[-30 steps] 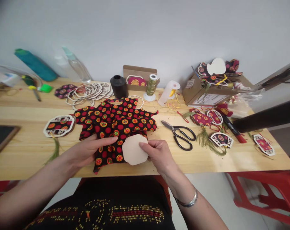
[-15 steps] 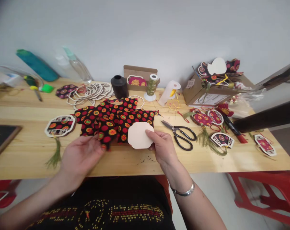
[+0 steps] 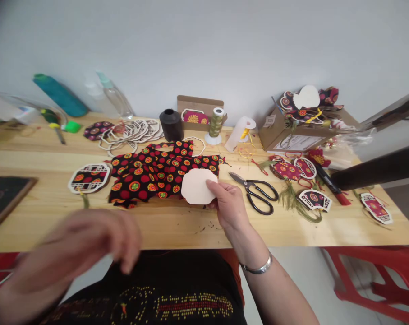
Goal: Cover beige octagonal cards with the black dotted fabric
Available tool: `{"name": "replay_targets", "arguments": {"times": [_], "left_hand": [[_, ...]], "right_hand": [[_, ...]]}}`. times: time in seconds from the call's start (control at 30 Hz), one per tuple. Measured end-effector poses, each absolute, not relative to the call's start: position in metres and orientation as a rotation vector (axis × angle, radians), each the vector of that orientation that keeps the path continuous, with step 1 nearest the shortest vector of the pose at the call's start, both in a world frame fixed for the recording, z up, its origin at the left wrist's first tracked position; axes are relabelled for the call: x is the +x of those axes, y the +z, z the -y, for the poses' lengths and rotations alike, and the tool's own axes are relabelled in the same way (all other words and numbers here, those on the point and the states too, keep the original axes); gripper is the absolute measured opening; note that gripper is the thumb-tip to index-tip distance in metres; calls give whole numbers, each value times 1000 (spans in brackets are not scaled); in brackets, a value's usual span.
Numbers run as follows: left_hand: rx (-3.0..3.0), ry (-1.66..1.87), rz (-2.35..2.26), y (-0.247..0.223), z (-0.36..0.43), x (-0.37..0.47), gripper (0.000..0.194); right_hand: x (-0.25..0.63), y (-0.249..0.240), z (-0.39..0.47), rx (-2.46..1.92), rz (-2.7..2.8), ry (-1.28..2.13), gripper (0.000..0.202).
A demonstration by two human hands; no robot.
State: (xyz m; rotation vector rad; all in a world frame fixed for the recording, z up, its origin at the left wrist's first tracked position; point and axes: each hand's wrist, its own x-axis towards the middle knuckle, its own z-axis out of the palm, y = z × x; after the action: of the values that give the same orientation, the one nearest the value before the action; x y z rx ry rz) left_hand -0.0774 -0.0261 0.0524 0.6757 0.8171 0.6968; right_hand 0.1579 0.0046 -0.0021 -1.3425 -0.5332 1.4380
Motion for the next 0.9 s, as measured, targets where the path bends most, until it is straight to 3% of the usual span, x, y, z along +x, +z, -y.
{"name": "replay_targets", "arguments": {"times": [0.07,0.1,0.17,0.3,0.47,0.63,0.9], "left_hand": [[865,346,-747,36,29,-56,28],[806,352,-791,27,29,-45,27],[598,461,-790,10,24,-28,19],[365,647,-678,-6,14,-11,28],[222,785,-711,-1,7,1,23],[41,896,-740,4,1,8,32],[-171,1009,-779,0,2,3,5]], "right_hand": [[155,0,-5,-1347,548,1430,25],[154,0,-5,-1348,555,1428,25],[152,2,-3,-1342,557,1434,27],[148,3,3,-1318,526,1462,31],[145,-1,12,-1317,485,1478,31],[143,-6,17,-1298,447,1506,30],[141,-6,17,-1292,415,1501,30]]}}
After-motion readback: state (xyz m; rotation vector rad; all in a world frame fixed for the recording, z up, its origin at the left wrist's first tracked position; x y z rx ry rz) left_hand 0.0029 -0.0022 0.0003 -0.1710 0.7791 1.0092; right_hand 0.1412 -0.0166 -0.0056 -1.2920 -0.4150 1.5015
